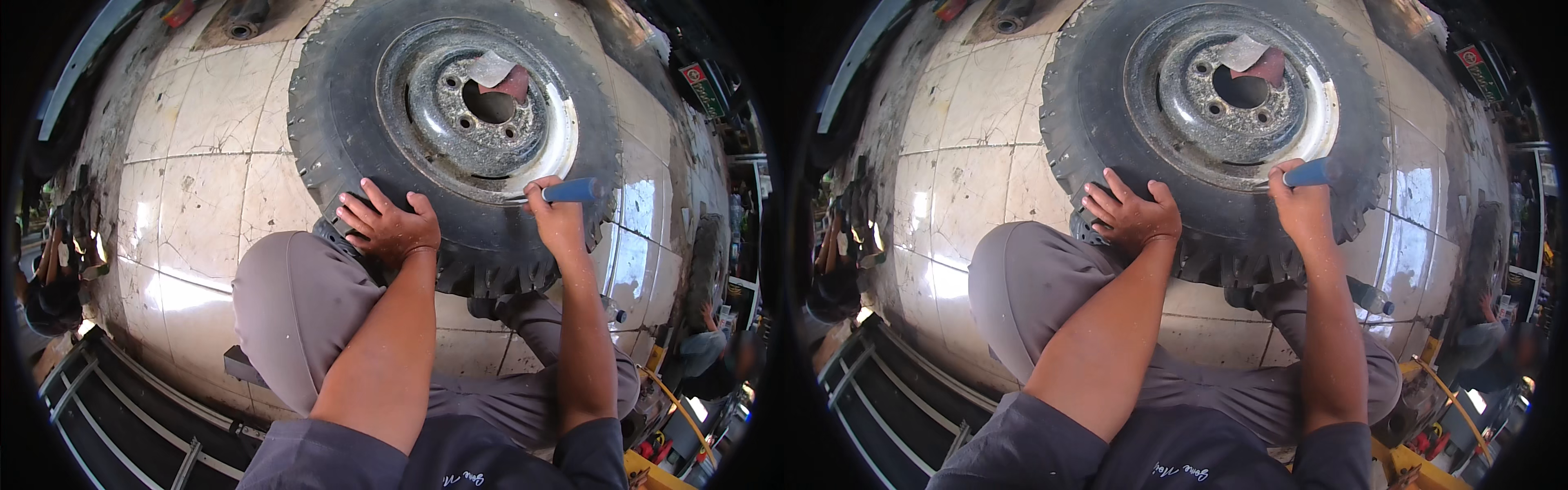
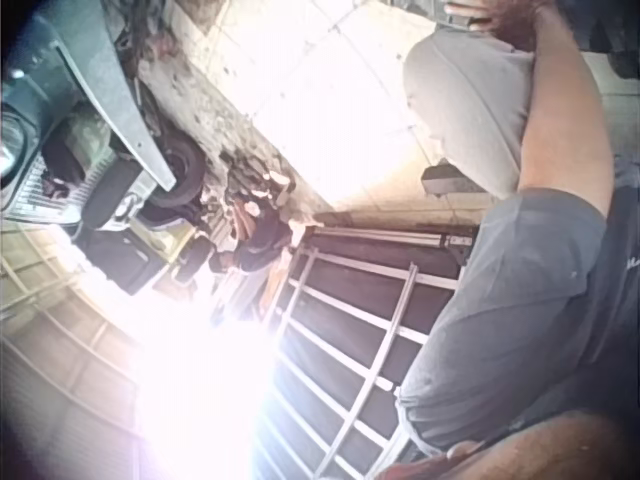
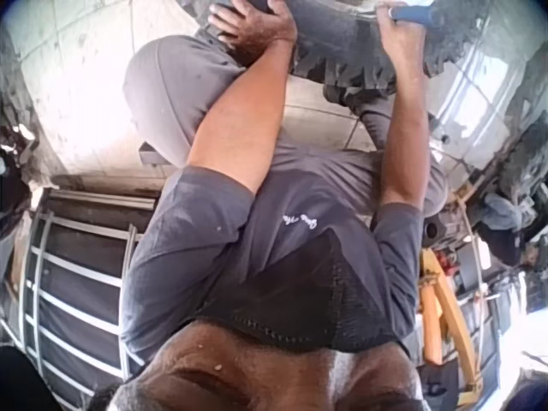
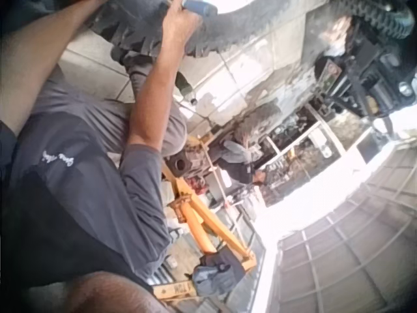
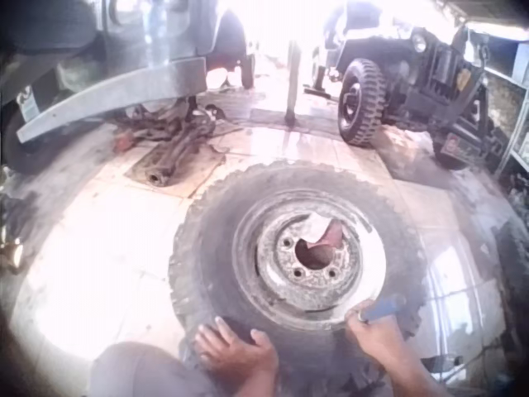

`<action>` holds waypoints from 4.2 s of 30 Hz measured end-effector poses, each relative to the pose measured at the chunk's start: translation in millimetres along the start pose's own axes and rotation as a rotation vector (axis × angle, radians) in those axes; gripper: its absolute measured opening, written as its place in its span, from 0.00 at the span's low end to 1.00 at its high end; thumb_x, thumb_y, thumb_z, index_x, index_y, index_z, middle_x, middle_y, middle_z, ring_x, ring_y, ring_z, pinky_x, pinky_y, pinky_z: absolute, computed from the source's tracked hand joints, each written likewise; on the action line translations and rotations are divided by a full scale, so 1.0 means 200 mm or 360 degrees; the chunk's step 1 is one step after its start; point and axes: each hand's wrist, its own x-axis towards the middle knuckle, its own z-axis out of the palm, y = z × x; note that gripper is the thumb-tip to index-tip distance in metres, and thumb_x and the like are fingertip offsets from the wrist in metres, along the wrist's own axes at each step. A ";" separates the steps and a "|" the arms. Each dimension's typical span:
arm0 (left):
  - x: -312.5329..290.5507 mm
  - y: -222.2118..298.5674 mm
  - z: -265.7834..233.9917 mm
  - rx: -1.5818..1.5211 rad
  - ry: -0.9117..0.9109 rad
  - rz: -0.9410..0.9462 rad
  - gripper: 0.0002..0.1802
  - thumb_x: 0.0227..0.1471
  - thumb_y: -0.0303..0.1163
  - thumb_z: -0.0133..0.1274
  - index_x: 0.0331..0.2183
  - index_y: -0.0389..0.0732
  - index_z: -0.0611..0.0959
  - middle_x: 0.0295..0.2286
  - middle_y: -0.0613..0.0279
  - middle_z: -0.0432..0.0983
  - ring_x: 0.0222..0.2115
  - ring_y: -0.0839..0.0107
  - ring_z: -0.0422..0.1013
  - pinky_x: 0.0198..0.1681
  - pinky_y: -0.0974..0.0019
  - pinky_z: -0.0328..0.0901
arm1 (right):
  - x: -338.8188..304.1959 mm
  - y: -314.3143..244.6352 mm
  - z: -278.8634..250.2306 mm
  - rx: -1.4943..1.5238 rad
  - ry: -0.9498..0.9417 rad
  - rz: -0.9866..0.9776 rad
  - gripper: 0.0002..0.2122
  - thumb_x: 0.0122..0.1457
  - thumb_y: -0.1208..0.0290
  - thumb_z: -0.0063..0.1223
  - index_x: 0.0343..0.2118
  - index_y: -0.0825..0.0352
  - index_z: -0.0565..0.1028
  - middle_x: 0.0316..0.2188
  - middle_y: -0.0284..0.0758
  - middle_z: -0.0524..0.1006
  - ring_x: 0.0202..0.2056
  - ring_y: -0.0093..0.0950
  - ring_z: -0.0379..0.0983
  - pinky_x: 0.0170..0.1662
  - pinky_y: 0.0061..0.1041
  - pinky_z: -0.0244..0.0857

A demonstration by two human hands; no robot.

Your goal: The person sits on the floor and uses a scraper tool to clean the inner rim of a large vehicle tire. They repeatedly scrape the metal surface to remove dirt and debris, working methodically around the circumference of the rim.

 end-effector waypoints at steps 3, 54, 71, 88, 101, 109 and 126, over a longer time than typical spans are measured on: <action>0.01 0.01 0.01 -0.0027 0.0020 -0.0001 0.44 0.45 0.51 0.50 0.63 0.48 0.62 0.65 0.47 0.47 0.67 0.49 0.42 0.61 0.32 0.46 | -0.02 -0.06 0.00 -0.0052 0.0049 0.0035 0.09 0.60 0.68 0.54 0.32 0.70 0.76 0.20 0.37 0.78 0.24 0.28 0.76 0.31 0.29 0.67; 0.01 -0.01 0.01 -0.0111 0.0048 0.0036 0.45 0.45 0.48 0.52 0.63 0.47 0.62 0.65 0.42 0.47 0.66 0.42 0.43 0.59 0.29 0.47 | -0.12 0.04 0.04 0.0118 0.0282 -0.0043 0.07 0.61 0.70 0.55 0.33 0.70 0.76 0.21 0.31 0.75 0.25 0.19 0.70 0.31 0.22 0.64; 0.01 -0.02 0.01 -0.0097 0.0049 0.0046 0.44 0.44 0.49 0.51 0.63 0.47 0.63 0.65 0.42 0.47 0.66 0.43 0.44 0.59 0.29 0.47 | 0.06 -0.10 -0.03 0.0276 0.0199 0.0205 0.12 0.62 0.66 0.51 0.32 0.73 0.76 0.21 0.33 0.77 0.19 0.20 0.72 0.25 0.22 0.66; 0.00 -0.01 0.02 -0.0071 0.0039 0.0074 0.44 0.45 0.48 0.51 0.63 0.45 0.63 0.65 0.43 0.47 0.66 0.42 0.44 0.58 0.28 0.47 | 0.28 -0.14 0.02 -0.0211 -0.0018 0.0382 0.21 0.62 0.54 0.54 0.28 0.73 0.76 0.15 0.35 0.75 0.16 0.26 0.75 0.23 0.28 0.67; 0.00 -0.02 0.02 0.0004 0.0078 0.0130 0.44 0.46 0.48 0.49 0.64 0.43 0.61 0.64 0.42 0.49 0.66 0.43 0.45 0.61 0.39 0.48 | 0.31 -0.18 0.05 -0.0235 -0.0031 0.0435 0.19 0.63 0.57 0.53 0.28 0.74 0.75 0.16 0.38 0.76 0.17 0.29 0.76 0.24 0.29 0.68; 0.00 0.02 0.00 0.0075 0.0000 0.0087 0.44 0.46 0.48 0.49 0.63 0.43 0.62 0.64 0.41 0.49 0.66 0.44 0.45 0.61 0.40 0.48 | 0.27 -0.17 0.02 -0.0220 0.0064 0.0425 0.19 0.63 0.57 0.53 0.28 0.73 0.75 0.16 0.40 0.76 0.18 0.30 0.78 0.25 0.30 0.69; 0.00 -0.01 0.00 -0.0006 0.0046 0.0103 0.44 0.45 0.48 0.50 0.63 0.45 0.63 0.64 0.40 0.49 0.65 0.40 0.46 0.57 0.31 0.51 | 0.18 -0.04 0.07 0.0012 0.0109 0.0314 0.17 0.63 0.59 0.54 0.29 0.73 0.76 0.18 0.35 0.77 0.19 0.25 0.76 0.26 0.25 0.68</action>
